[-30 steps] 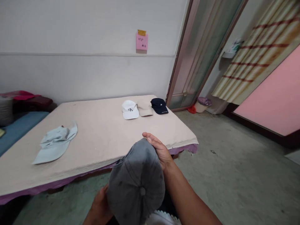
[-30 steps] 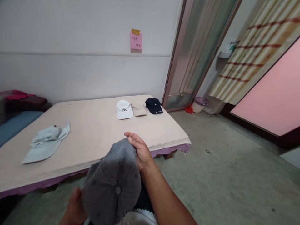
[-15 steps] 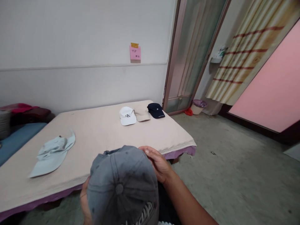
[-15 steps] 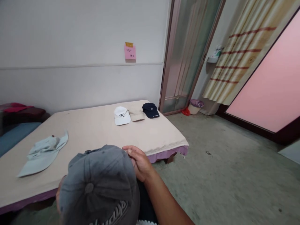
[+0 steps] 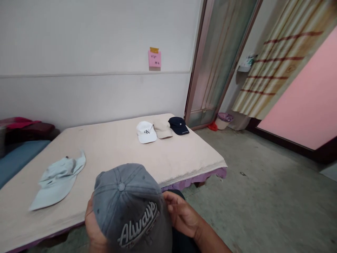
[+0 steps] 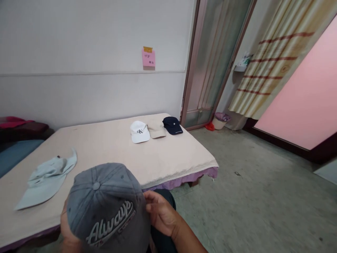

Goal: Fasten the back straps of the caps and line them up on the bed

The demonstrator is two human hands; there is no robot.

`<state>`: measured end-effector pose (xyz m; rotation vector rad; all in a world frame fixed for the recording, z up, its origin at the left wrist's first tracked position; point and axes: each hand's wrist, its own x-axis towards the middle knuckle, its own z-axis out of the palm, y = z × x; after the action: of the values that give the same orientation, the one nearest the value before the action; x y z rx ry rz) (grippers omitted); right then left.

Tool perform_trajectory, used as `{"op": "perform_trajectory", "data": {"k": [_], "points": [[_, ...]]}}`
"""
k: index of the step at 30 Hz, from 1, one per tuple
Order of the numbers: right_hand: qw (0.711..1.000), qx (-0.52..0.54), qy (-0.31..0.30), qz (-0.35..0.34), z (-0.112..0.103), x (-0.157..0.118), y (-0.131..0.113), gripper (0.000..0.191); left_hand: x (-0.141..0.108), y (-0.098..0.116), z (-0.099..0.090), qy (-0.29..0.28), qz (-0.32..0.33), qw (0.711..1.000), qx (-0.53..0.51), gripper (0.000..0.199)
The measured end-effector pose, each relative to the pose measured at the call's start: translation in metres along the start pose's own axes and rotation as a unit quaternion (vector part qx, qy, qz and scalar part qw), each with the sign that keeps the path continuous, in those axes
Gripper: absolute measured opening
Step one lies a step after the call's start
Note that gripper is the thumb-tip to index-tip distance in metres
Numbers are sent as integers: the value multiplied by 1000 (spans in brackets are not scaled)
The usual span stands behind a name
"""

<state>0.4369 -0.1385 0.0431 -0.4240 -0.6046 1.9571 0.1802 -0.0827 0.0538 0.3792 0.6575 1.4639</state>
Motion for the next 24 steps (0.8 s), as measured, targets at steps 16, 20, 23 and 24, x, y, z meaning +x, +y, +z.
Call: {"op": "perform_trajectory", "data": {"k": [16,20,23,24], "points": [[996,11,63,-63,-18,9,-26,26,-51,-47,11,-275,-138,942,-134,41],[997,8,59,-55,-23,3,-36,28,-45,-47,21,-176,-157,966,-107,42],[996,23,59,-64,-29,-2,-42,27,-34,-47,17,-88,-168,980,-64,36],[995,30,59,-68,-31,-4,-43,27,-30,-46,14,-65,-175,981,-45,34]]}}
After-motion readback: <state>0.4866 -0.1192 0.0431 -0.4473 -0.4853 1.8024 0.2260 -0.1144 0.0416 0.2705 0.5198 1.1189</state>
